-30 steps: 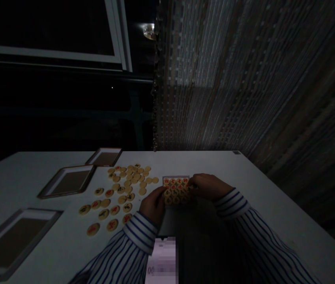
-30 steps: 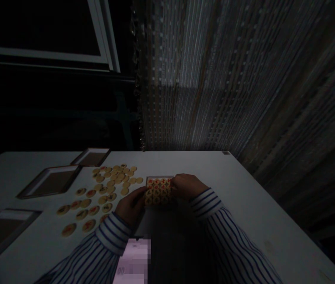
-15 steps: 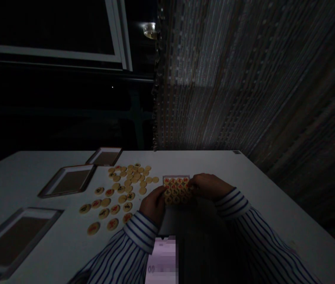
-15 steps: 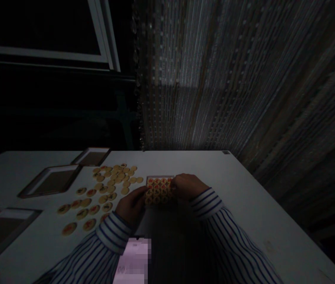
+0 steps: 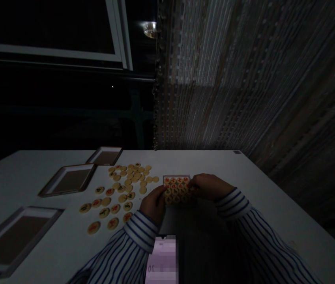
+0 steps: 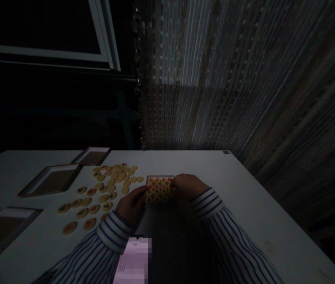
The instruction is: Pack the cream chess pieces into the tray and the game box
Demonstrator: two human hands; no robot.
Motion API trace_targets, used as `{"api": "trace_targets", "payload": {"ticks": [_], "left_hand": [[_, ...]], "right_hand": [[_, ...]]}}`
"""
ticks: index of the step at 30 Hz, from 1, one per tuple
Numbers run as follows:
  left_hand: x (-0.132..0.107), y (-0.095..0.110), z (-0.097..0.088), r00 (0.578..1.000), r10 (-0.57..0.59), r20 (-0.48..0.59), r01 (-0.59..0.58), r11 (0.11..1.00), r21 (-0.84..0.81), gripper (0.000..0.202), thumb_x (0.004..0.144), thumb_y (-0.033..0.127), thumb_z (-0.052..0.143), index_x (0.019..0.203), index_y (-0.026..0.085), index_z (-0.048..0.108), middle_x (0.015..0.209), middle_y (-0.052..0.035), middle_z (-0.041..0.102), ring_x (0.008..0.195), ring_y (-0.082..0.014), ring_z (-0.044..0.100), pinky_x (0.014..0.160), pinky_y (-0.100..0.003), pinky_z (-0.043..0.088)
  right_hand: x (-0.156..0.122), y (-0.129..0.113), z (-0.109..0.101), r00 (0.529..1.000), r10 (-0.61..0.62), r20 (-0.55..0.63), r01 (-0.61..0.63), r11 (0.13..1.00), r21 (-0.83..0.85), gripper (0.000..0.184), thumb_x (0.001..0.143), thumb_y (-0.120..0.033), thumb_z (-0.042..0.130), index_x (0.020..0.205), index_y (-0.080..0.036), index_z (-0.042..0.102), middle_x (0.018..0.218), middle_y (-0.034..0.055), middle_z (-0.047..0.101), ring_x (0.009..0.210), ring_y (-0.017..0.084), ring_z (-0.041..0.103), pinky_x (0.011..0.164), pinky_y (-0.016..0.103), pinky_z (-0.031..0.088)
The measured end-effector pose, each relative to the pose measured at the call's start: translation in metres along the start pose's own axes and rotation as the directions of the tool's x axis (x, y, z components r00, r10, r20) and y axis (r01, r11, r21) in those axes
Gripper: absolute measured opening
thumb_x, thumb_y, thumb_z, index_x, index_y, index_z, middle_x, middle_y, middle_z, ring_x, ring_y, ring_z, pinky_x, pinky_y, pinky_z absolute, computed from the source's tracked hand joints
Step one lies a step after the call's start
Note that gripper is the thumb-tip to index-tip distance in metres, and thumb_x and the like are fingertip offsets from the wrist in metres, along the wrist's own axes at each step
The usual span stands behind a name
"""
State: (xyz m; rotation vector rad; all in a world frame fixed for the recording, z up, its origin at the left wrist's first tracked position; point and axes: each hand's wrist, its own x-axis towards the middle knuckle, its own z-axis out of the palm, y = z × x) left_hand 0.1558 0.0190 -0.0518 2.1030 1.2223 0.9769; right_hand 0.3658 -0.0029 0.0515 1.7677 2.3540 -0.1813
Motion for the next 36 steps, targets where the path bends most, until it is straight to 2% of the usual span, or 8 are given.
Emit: {"api": "trace_targets", "payload": {"ticks": [8,12,19,27,36], "left_hand": [[0.000,0.012,-0.003,0.999,-0.017,-0.033,0.016,1.000,-0.025,0.031,0.075,0.019,0.043,0.100,0.019,0.061,0.106,-0.0053,0.064,0.099,-0.0166,0.058,0.088,-0.035,0.046],[0.000,0.010,-0.002,0.999,-0.010,-0.047,0.009,1.000,-0.028,0.032,0.074,0.017,0.043,0.100,0.019,0.061,0.105,-0.0051,0.064,0.099,-0.0164,0.058,0.088,-0.035,0.047],[0.000,0.011,-0.003,0.999,-0.018,-0.040,0.018,1.000,-0.014,0.031,0.074,0.018,0.043,0.099,0.018,0.061,0.107,-0.0060,0.063,0.100,-0.0171,0.058,0.089,-0.035,0.046],[0.000,0.007,-0.003,1.000,0.005,-0.011,-0.005,1.000,0.003,0.031,0.076,0.020,0.042,0.102,0.019,0.060,0.109,-0.0051,0.063,0.101,-0.0168,0.057,0.089,-0.034,0.045],[0.000,0.004,-0.001,0.999,0.025,-0.026,-0.025,1.000,0.009,0.032,0.075,0.016,0.043,0.102,0.019,0.060,0.109,-0.0042,0.063,0.100,-0.0170,0.058,0.088,-0.034,0.046]], "right_hand": [[0.000,0.001,0.000,1.000,-0.028,-0.009,0.028,0.999,-0.021,0.026,0.072,-0.028,0.048,0.092,-0.023,0.064,0.090,0.0072,0.064,0.082,0.021,0.058,0.063,0.028,0.039],[0.001,0.001,0.001,1.000,-0.027,-0.009,0.027,0.999,-0.022,0.026,0.072,-0.029,0.048,0.092,-0.023,0.064,0.088,0.0068,0.064,0.080,0.021,0.058,0.062,0.028,0.039],[0.000,0.002,0.002,0.999,-0.022,-0.038,0.022,1.000,0.005,0.034,0.072,-0.031,0.050,0.103,-0.023,0.060,0.093,0.0070,0.063,0.083,0.021,0.058,0.066,0.029,0.040],[-0.001,-0.002,-0.002,1.000,-0.026,0.003,0.026,1.000,0.005,0.028,0.074,-0.029,0.049,0.098,-0.023,0.062,0.094,0.0069,0.063,0.085,0.020,0.057,0.066,0.027,0.039],[0.001,-0.001,0.000,0.999,-0.052,0.003,0.052,0.998,-0.024,0.025,0.073,-0.028,0.049,0.094,-0.024,0.063,0.089,0.0061,0.063,0.080,0.020,0.058,0.061,0.026,0.038]]}}
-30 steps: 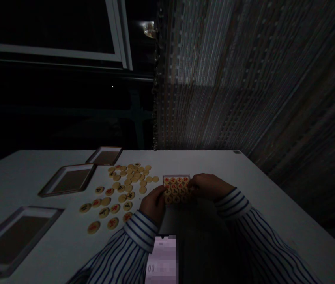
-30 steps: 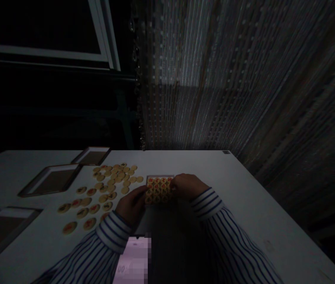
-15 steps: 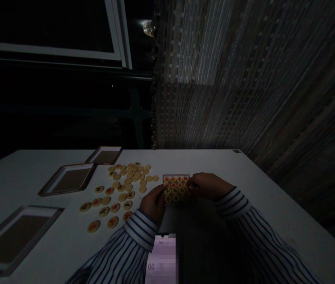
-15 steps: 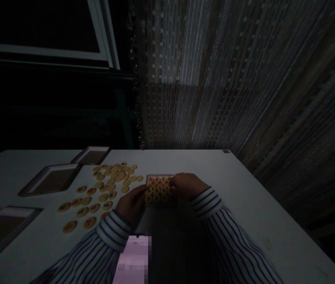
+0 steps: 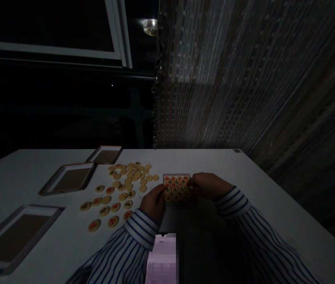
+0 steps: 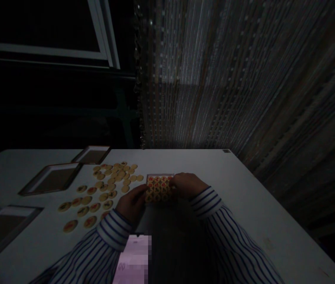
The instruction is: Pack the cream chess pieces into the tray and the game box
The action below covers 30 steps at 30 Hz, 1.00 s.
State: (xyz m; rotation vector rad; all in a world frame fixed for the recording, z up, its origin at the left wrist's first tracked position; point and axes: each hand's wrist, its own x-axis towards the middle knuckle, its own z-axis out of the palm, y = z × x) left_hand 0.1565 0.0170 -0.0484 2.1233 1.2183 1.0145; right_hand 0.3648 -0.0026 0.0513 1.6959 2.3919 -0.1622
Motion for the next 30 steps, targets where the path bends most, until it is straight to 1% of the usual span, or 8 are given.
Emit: {"api": "trace_targets", "payload": {"ticks": [3,9,14,17,20,22,25,30], "left_hand": [[-0.0001,0.0005,-0.0003,1.000,0.003,0.017,-0.004,1.000,0.021,0.033,0.075,0.016,0.042,0.103,0.019,0.060,0.110,-0.0045,0.062,0.102,-0.0165,0.057,0.090,-0.033,0.046],[0.0002,0.0004,-0.0007,1.000,0.020,0.004,-0.020,1.000,0.017,0.032,0.075,0.017,0.042,0.102,0.019,0.060,0.109,-0.0044,0.062,0.101,-0.0167,0.057,0.089,-0.033,0.047],[0.0006,-0.0001,-0.0004,1.000,0.024,0.006,-0.024,1.000,0.013,0.033,0.074,0.017,0.043,0.101,0.017,0.061,0.109,-0.0059,0.062,0.100,-0.0178,0.058,0.088,-0.034,0.047],[0.0002,0.0015,-0.0012,1.000,0.016,0.000,-0.016,1.000,0.012,0.032,0.074,0.017,0.043,0.101,0.017,0.061,0.109,-0.0066,0.063,0.100,-0.0181,0.058,0.088,-0.034,0.047],[-0.0001,0.0025,-0.0019,1.000,0.023,0.001,-0.023,1.000,0.019,0.032,0.075,0.017,0.043,0.102,0.019,0.060,0.108,-0.0051,0.063,0.100,-0.0176,0.058,0.088,-0.034,0.047],[0.0001,0.0022,-0.0020,1.000,0.026,0.003,-0.026,0.999,0.022,0.033,0.074,0.017,0.043,0.102,0.020,0.060,0.108,-0.0043,0.063,0.100,-0.0172,0.058,0.088,-0.034,0.047],[0.0007,0.0011,-0.0016,1.000,0.031,-0.002,-0.031,0.999,0.018,0.032,0.074,0.017,0.043,0.101,0.020,0.061,0.107,-0.0050,0.064,0.099,-0.0175,0.059,0.087,-0.035,0.048],[0.0008,0.0028,-0.0023,0.999,0.040,-0.010,-0.040,0.999,-0.001,0.032,0.073,0.017,0.044,0.100,0.020,0.061,0.107,-0.0038,0.064,0.099,-0.0171,0.059,0.087,-0.033,0.048]], "right_hand": [[-0.0005,-0.0010,-0.0014,1.000,0.004,-0.001,-0.004,1.000,0.001,0.025,0.074,-0.027,0.048,0.093,-0.023,0.063,0.088,0.0067,0.064,0.080,0.020,0.058,0.061,0.026,0.038],[-0.0004,-0.0011,-0.0015,1.000,-0.004,-0.006,0.004,1.000,0.009,0.024,0.072,-0.027,0.049,0.090,-0.023,0.064,0.087,0.0061,0.064,0.079,0.020,0.058,0.060,0.026,0.037],[-0.0012,-0.0006,-0.0004,1.000,0.020,-0.001,-0.020,1.000,0.023,0.026,0.071,-0.029,0.051,0.094,-0.023,0.063,0.090,0.0064,0.064,0.081,0.020,0.058,0.062,0.027,0.038],[-0.0024,-0.0007,-0.0008,0.999,0.008,-0.039,-0.007,1.000,0.017,0.027,0.072,-0.030,0.050,0.096,-0.023,0.062,0.090,0.0063,0.064,0.080,0.020,0.058,0.062,0.027,0.038],[-0.0024,-0.0023,-0.0014,0.998,-0.010,-0.068,0.010,1.000,0.001,0.028,0.073,-0.030,0.050,0.098,-0.023,0.060,0.092,0.0063,0.063,0.081,0.020,0.057,0.063,0.027,0.039],[-0.0013,-0.0043,-0.0012,0.998,-0.026,-0.055,0.025,1.000,-0.002,0.026,0.073,-0.028,0.049,0.096,-0.024,0.061,0.093,0.0059,0.063,0.082,0.020,0.057,0.063,0.027,0.039],[0.0009,-0.0076,-0.0001,0.998,-0.038,-0.042,0.038,0.999,-0.004,0.024,0.073,-0.029,0.048,0.093,-0.024,0.061,0.094,0.0060,0.063,0.082,0.020,0.058,0.061,0.026,0.039],[0.0025,-0.0098,0.0015,0.999,-0.045,-0.029,0.045,0.999,-0.012,0.025,0.074,-0.030,0.047,0.093,-0.022,0.061,0.093,0.0068,0.063,0.081,0.020,0.058,0.060,0.026,0.039]]}}
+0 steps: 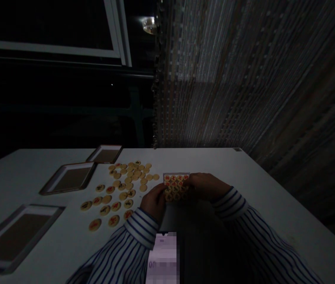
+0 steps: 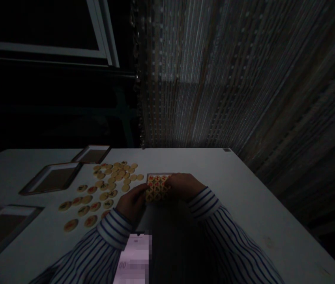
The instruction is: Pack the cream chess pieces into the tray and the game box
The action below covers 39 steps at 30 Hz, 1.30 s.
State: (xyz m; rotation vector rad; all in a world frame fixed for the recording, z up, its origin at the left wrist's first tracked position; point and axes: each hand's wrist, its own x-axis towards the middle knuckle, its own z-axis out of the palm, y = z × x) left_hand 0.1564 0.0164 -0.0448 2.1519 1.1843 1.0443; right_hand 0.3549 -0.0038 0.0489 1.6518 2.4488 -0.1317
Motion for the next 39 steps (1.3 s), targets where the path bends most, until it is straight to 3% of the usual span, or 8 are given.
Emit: {"api": "trace_targets", "payload": {"ticks": [11,17,20,24,33,39], "left_hand": [[0.000,-0.001,0.000,1.000,0.006,0.014,-0.006,1.000,0.025,0.033,0.075,0.016,0.042,0.103,0.020,0.060,0.109,-0.0045,0.062,0.101,-0.0169,0.057,0.089,-0.033,0.047],[-0.001,0.000,0.001,0.999,-0.036,0.013,0.035,0.998,0.051,0.031,0.076,0.019,0.043,0.101,0.016,0.060,0.109,-0.0079,0.062,0.101,-0.0182,0.057,0.088,-0.035,0.046],[-0.001,0.003,0.000,0.999,-0.053,-0.015,0.053,0.998,0.044,0.031,0.076,0.022,0.043,0.100,0.016,0.061,0.107,-0.0083,0.063,0.100,-0.0188,0.058,0.088,-0.036,0.046],[0.001,0.006,-0.007,0.994,-0.079,-0.081,0.079,0.997,-0.001,0.030,0.075,0.025,0.045,0.099,0.017,0.062,0.104,-0.0073,0.064,0.098,-0.0193,0.058,0.087,-0.036,0.047],[0.005,0.010,-0.023,0.923,-0.267,-0.276,0.208,0.952,-0.225,0.032,0.074,0.035,0.050,0.095,0.015,0.062,0.097,-0.0087,0.066,0.087,-0.0193,0.062,0.078,-0.034,0.050],[0.009,0.012,-0.034,0.876,-0.318,-0.363,0.236,0.938,-0.253,0.032,0.072,0.038,0.053,0.091,0.015,0.063,0.091,-0.0091,0.067,0.087,-0.0200,0.062,0.077,-0.033,0.050]], "right_hand": [[-0.003,0.000,-0.004,1.000,0.010,-0.004,-0.010,1.000,0.014,0.026,0.075,-0.030,0.047,0.096,-0.024,0.061,0.095,0.0061,0.062,0.085,0.019,0.057,0.065,0.027,0.039],[-0.006,0.005,-0.010,0.988,0.089,-0.127,-0.089,0.996,0.010,0.028,0.080,-0.027,0.040,0.098,-0.023,0.060,0.095,0.0062,0.062,0.086,0.019,0.057,0.067,0.027,0.039],[-0.009,0.004,-0.016,0.969,0.113,-0.220,-0.111,0.994,0.023,0.027,0.082,-0.027,0.037,0.096,-0.021,0.060,0.094,0.0057,0.062,0.085,0.018,0.056,0.068,0.027,0.038],[-0.014,0.000,-0.025,0.954,0.158,-0.255,-0.155,0.987,0.031,0.029,0.084,-0.029,0.035,0.093,-0.020,0.060,0.093,0.0058,0.063,0.083,0.017,0.056,0.068,0.026,0.036],[-0.017,-0.004,-0.030,0.924,0.149,-0.351,-0.138,0.989,0.057,0.030,0.087,-0.028,0.032,0.100,-0.019,0.057,0.098,0.0068,0.063,0.090,0.018,0.056,0.074,0.027,0.036],[-0.021,-0.005,-0.032,0.920,0.134,-0.369,-0.122,0.991,0.055,0.030,0.087,-0.027,0.031,0.101,-0.018,0.056,0.099,0.0071,0.063,0.092,0.017,0.056,0.076,0.027,0.036]]}}
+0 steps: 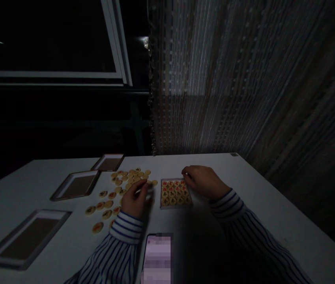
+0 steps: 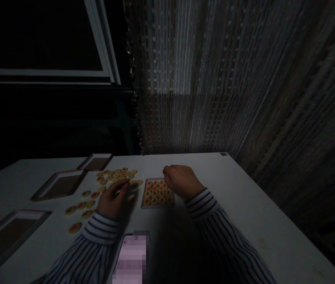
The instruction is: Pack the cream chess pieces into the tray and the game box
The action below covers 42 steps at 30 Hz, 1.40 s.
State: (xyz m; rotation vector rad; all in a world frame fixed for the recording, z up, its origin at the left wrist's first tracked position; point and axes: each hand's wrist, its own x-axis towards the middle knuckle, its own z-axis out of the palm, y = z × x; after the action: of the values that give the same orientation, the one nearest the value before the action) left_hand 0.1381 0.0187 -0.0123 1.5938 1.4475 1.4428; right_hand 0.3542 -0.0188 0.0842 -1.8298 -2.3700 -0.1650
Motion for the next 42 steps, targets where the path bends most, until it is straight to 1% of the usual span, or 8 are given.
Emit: {"api": "trace_targets", "payload": {"ticks": [9,15,19,23,27,31,36,42], "left_hand": [[0.006,0.010,-0.014,1.000,0.029,-0.004,-0.029,0.999,-0.037,0.033,0.070,0.039,0.054,0.089,0.014,0.064,0.092,-0.0089,0.067,0.089,-0.0208,0.061,0.080,-0.035,0.049],[0.020,0.007,-0.042,0.998,0.059,-0.012,-0.059,0.998,0.018,0.038,0.067,0.047,0.055,0.086,0.015,0.065,0.089,-0.0080,0.067,0.087,-0.0216,0.061,0.081,-0.035,0.047],[0.031,0.003,-0.062,0.999,0.027,0.039,-0.030,0.995,0.091,0.042,0.065,0.050,0.055,0.084,0.014,0.064,0.085,-0.0082,0.068,0.081,-0.0217,0.062,0.078,-0.035,0.047],[0.039,-0.001,-0.079,0.998,0.036,-0.048,-0.031,0.993,0.110,0.042,0.065,0.053,0.053,0.078,0.015,0.063,0.075,-0.0058,0.067,0.070,-0.0198,0.062,0.070,-0.032,0.049],[0.046,-0.009,-0.097,0.993,0.067,-0.100,-0.051,0.987,0.150,0.040,0.065,0.052,0.052,0.076,0.015,0.063,0.063,-0.0039,0.065,0.063,-0.0190,0.062,0.063,-0.030,0.050],[0.053,-0.024,-0.111,0.991,0.053,-0.123,-0.030,0.983,0.180,0.037,0.066,0.050,0.053,0.075,0.015,0.062,0.067,-0.0042,0.067,0.059,-0.0177,0.061,0.058,-0.028,0.050],[0.056,-0.045,-0.125,0.977,0.069,-0.202,-0.013,0.963,0.269,0.040,0.068,0.053,0.047,0.077,0.017,0.063,0.068,-0.0040,0.067,0.062,-0.0184,0.062,0.057,-0.027,0.048],[0.056,-0.050,-0.140,0.979,0.113,-0.170,-0.039,0.920,0.390,0.041,0.071,0.052,0.044,0.079,0.018,0.064,0.074,-0.0055,0.068,0.067,-0.0207,0.062,0.062,-0.030,0.047]], "right_hand": [[-0.003,-0.003,-0.007,0.999,-0.014,-0.046,0.014,1.000,0.015,0.029,0.086,-0.026,0.032,0.098,-0.020,0.057,0.096,0.0058,0.063,0.091,0.018,0.057,0.073,0.027,0.037],[-0.003,-0.009,-0.009,1.000,0.007,-0.008,-0.007,0.999,0.039,0.030,0.086,-0.026,0.033,0.100,-0.018,0.058,0.097,0.0079,0.064,0.093,0.018,0.056,0.075,0.026,0.036],[-0.003,-0.012,-0.008,1.000,-0.005,-0.019,0.005,1.000,0.030,0.030,0.087,-0.028,0.031,0.095,-0.019,0.059,0.093,0.0070,0.064,0.090,0.018,0.056,0.074,0.026,0.036],[-0.002,-0.013,-0.007,0.999,-0.018,-0.043,0.019,0.999,0.030,0.031,0.088,-0.028,0.030,0.096,-0.019,0.059,0.092,0.0067,0.064,0.089,0.017,0.056,0.075,0.025,0.035],[0.000,-0.015,-0.004,0.999,0.002,-0.051,0.001,0.998,0.058,0.030,0.087,-0.029,0.031,0.097,-0.019,0.058,0.092,0.0063,0.064,0.089,0.017,0.056,0.076,0.025,0.035],[0.002,-0.018,0.002,0.998,-0.001,-0.064,0.005,0.997,0.073,0.029,0.087,-0.029,0.032,0.090,-0.019,0.059,0.086,0.0055,0.064,0.083,0.016,0.057,0.072,0.025,0.035],[0.005,-0.022,0.007,0.994,-0.030,-0.105,0.039,0.995,0.087,0.029,0.087,-0.027,0.031,0.087,-0.019,0.059,0.083,0.0048,0.063,0.080,0.016,0.056,0.071,0.026,0.037],[0.005,-0.028,0.009,0.987,-0.049,-0.156,0.073,0.986,0.151,0.029,0.087,-0.029,0.031,0.090,-0.020,0.059,0.084,0.0047,0.062,0.080,0.017,0.056,0.073,0.029,0.040]]}}
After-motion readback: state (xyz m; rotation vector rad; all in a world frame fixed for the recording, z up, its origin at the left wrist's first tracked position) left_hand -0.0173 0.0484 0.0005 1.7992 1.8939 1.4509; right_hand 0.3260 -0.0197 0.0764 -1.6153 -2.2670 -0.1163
